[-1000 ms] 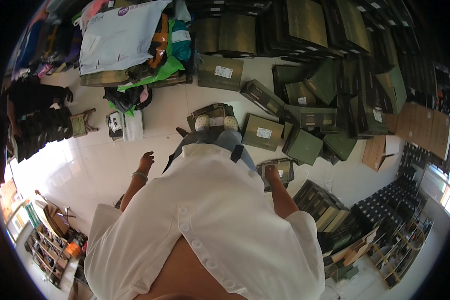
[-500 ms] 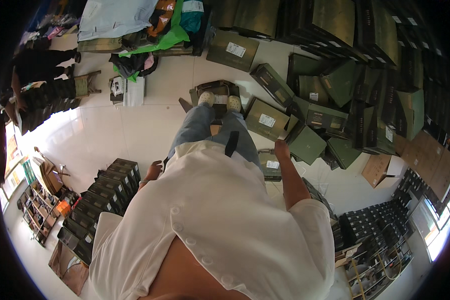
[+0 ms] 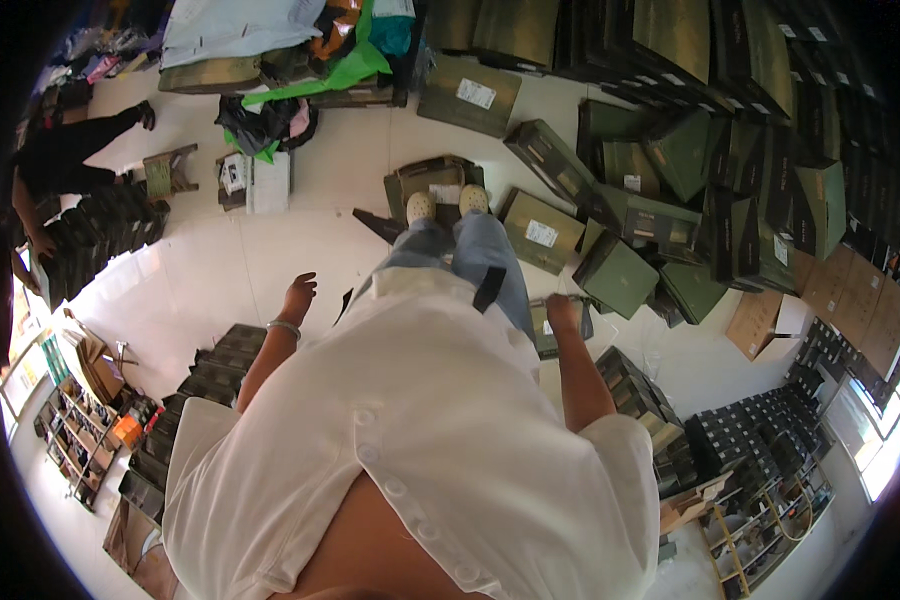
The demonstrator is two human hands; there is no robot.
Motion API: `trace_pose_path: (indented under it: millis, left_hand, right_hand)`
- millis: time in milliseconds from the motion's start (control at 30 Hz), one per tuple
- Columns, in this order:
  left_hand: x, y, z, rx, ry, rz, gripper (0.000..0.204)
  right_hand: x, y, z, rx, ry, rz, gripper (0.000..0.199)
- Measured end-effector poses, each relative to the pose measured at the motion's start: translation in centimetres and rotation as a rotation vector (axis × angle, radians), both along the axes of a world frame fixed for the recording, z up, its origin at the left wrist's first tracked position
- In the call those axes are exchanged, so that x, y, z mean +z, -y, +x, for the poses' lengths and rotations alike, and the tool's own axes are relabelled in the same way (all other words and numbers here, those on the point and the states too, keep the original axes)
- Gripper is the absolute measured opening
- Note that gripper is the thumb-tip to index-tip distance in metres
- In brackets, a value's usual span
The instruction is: The person packs a small box into a larger green box, places a plastic bag on top, closes the box, and uses a hair dryer to heat a label before peeling off a backing sheet. The person then moves the sealed box to a pile on the floor.
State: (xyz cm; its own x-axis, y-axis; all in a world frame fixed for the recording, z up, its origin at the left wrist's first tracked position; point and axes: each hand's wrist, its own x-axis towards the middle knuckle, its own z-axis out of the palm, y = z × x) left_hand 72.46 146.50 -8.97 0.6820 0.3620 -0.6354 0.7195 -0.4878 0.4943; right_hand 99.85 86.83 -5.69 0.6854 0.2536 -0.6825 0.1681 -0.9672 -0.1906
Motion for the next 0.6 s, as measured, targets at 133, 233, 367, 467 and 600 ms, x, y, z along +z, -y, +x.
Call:
trace_pose_path:
  millis: [133,233,367,467,600]
  left_hand:
    - [2.2,1.1,3.8,0.405,-0.152,-0.164,0.036]
    - [2.4,2.8,1.9,0.321,-0.133,-0.138,0.035]
    - [0.9,4.5,-2.7,0.397,-0.14,-0.11,0.035]
    - [1.7,7.5,-4.8,0.165,-0.233,-0.122,0.037]
    - [1.3,8.8,-7.2,0.076,-0.268,-0.148,0.036]
  right_hand:
    - [-3.8,3.4,-3.2,0.091,0.026,-0.062,0.02]
    - [-3.1,2.7,-4.3,0.22,0.108,0.047,0.019]
    - [-4.1,1.4,-2.2,0.329,-0.011,-0.022,0.019]
    - [-4.9,1.8,1.0,0.287,-0.026,-0.072,0.019]
    - [-6.6,3.2,3.8,-0.153,0.179,0.118,0.016]
